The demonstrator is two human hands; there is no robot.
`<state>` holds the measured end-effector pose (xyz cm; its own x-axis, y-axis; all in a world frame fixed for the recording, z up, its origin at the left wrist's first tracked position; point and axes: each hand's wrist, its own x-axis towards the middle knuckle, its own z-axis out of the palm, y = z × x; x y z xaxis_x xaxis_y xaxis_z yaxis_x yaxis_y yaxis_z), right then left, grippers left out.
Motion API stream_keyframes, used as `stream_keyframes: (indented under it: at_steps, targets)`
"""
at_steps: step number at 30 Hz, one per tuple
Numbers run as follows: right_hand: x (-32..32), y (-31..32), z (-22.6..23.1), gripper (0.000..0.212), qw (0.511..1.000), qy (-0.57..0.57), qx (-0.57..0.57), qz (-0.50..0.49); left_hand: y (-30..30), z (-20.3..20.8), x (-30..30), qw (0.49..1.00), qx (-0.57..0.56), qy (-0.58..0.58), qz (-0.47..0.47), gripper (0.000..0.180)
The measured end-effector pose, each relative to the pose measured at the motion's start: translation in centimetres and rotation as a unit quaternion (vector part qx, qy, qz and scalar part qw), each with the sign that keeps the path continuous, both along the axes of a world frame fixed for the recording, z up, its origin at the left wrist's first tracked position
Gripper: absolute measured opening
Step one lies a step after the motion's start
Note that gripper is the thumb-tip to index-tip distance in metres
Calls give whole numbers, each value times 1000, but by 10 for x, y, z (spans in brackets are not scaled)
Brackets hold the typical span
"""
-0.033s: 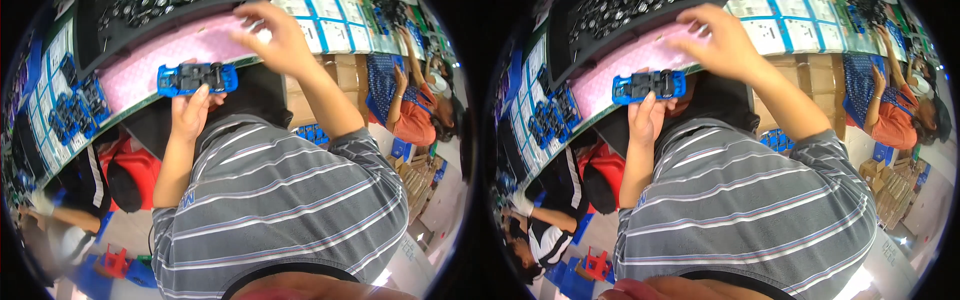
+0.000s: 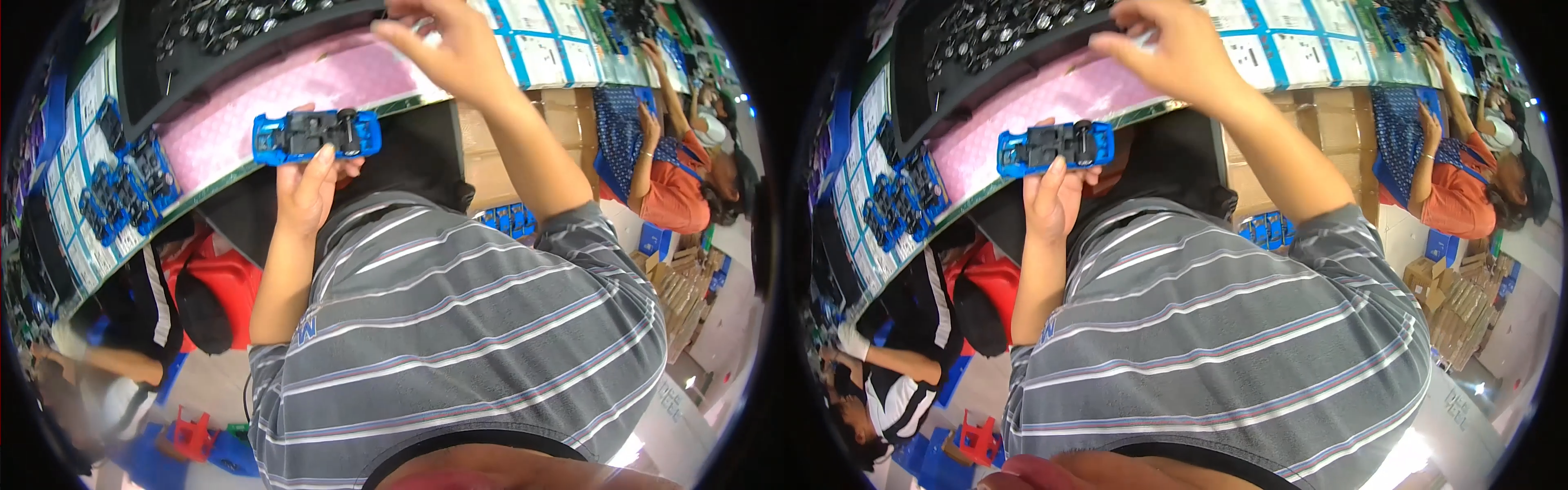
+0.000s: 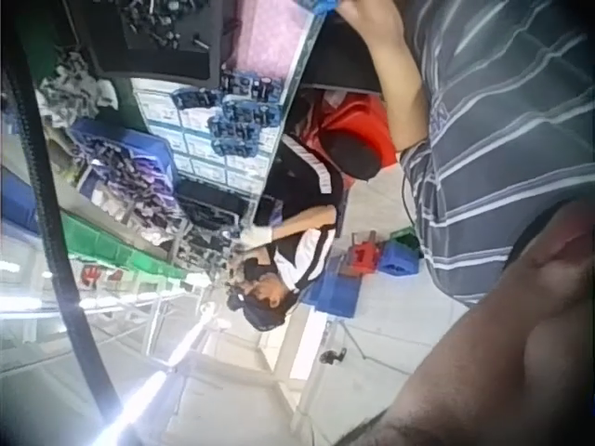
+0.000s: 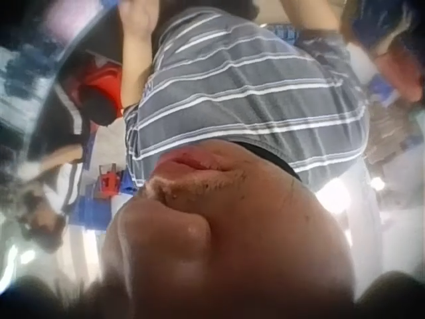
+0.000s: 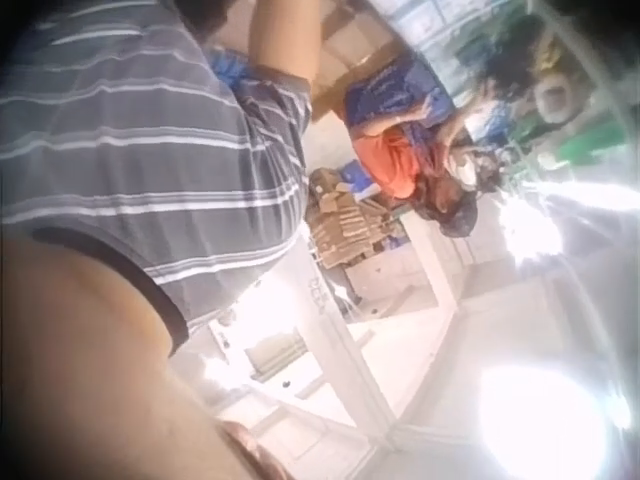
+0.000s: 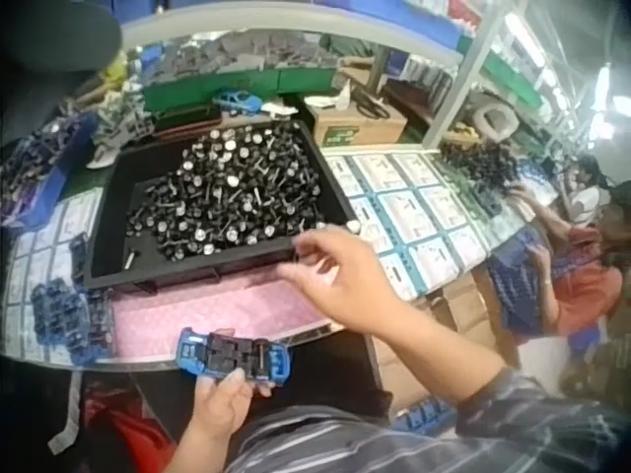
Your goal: The person assembles toy cars by attaching wheels from a tray onto toy car bodies by hand and placing the assembled cars into a packaging tray.
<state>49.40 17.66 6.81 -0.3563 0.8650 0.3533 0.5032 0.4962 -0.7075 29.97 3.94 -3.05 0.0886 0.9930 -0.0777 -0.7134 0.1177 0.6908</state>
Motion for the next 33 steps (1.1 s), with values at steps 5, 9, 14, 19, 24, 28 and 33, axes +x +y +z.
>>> stream_keyframes:
  at_steps: [5, 9, 14, 19, 24, 28, 33]
  targets:
    - [11, 85, 30, 22, 986, -122, 103, -51, 7, 0, 5, 999, 22, 22, -20, 56]
    - [-4, 106, 30, 18, 929, -367, 38, -17, 4, -2, 4, 1000, 6, -3, -24, 57]
    - [-1, 116, 18, 8, 937, -341, 70, -38, 1, -5, -1, 1000, 1, -9, -12, 58]
    - [0, 84, 2, 17, 988, -26, 122, -91, 0, -5, -5, 1000, -1, -4, 6, 58]
    - [-30, -18, 12, 40, 933, 197, -262, 151, 2, -9, -4, 1000, 0, -1, -19, 49]
    - [-53, -49, 0, 53, 981, 9, -21, 195, 1, -14, -2, 999, 10, 9, -36, 42]
    - [-68, -51, -10, 53, 972, -57, 34, 226, -7, -18, -5, 998, 15, 29, -55, 60]
